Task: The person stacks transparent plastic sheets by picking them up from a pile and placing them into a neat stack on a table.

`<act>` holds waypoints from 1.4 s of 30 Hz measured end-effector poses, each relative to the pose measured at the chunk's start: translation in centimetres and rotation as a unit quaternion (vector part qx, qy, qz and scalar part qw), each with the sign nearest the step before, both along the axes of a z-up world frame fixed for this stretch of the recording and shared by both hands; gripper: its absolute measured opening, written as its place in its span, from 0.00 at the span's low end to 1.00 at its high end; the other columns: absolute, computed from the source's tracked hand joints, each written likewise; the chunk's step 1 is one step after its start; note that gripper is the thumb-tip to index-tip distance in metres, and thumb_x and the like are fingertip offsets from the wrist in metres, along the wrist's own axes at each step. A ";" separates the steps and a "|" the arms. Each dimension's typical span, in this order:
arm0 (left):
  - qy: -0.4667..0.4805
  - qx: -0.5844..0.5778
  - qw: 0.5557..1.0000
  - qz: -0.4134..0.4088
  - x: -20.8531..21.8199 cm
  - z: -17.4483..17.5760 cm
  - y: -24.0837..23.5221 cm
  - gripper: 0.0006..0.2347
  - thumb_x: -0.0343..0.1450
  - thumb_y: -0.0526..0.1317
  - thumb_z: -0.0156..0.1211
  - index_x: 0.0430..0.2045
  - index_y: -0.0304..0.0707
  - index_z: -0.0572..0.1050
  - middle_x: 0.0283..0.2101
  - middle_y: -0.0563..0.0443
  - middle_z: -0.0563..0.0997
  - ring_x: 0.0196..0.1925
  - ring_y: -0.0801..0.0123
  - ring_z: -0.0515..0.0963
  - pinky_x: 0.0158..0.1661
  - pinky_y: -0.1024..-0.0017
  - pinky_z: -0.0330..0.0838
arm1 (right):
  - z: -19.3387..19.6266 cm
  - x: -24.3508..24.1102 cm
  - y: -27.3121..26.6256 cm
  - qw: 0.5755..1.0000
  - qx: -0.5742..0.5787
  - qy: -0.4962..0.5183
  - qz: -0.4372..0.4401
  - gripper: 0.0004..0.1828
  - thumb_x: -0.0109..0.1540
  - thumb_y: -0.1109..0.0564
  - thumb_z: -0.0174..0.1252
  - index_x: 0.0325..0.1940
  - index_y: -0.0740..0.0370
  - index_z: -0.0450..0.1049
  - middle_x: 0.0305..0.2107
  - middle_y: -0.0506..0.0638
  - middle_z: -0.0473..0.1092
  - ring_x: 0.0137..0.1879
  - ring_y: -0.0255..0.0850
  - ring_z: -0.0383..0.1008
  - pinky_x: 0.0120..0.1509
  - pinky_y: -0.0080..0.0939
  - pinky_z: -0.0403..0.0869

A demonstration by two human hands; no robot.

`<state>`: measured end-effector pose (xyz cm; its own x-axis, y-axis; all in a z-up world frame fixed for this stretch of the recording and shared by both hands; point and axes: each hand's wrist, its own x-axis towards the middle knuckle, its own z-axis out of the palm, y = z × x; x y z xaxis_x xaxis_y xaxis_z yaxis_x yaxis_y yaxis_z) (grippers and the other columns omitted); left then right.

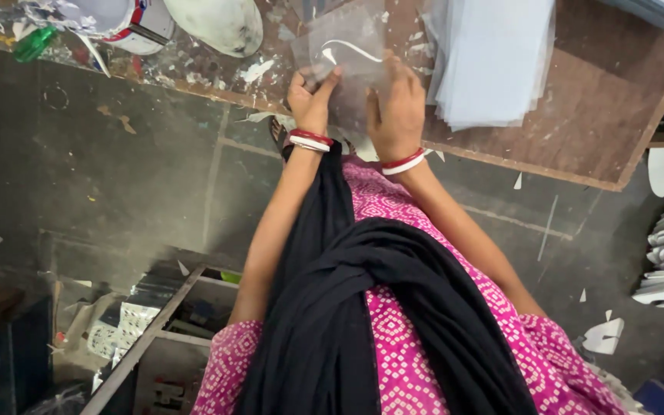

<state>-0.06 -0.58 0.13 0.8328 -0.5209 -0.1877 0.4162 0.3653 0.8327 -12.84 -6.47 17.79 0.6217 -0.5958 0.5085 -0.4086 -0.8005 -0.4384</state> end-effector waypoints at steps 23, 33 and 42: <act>0.165 -0.018 0.984 -0.062 -0.6 -3.2 -1.2 0.08 0.73 0.39 0.62 0.44 0.38 0.77 0.39 0.55 0.82 0.38 0.73 0.80 0.38 0.73 0.74 | -8.2 -1.9 -5.7 0.967 0.243 0.077 -0.009 0.15 0.67 0.51 0.65 0.39 0.68 0.75 0.30 0.60 0.76 0.35 0.50 0.75 0.41 0.47 0.72; 0.096 -0.093 0.952 -0.275 -3.8 4.1 -7.0 0.16 0.76 0.44 0.59 0.55 0.36 0.70 0.49 0.49 0.82 0.50 0.69 0.82 0.51 0.68 0.78 | 0.6 -11.3 -13.4 0.881 0.417 -0.222 0.001 0.14 0.76 0.60 0.57 0.65 0.69 0.71 0.39 0.54 0.76 0.37 0.35 0.76 0.40 0.32 0.75; -0.193 0.212 0.897 -0.337 -11.7 -0.4 -12.8 0.33 0.73 0.52 0.59 0.69 0.26 0.59 0.65 0.33 0.73 0.63 0.53 0.76 0.64 0.61 0.67 | -7.4 -20.0 -21.1 0.900 0.319 -0.067 -0.289 0.30 0.67 0.43 0.62 0.63 0.69 0.70 0.55 0.65 0.71 0.60 0.54 0.74 0.63 0.49 0.72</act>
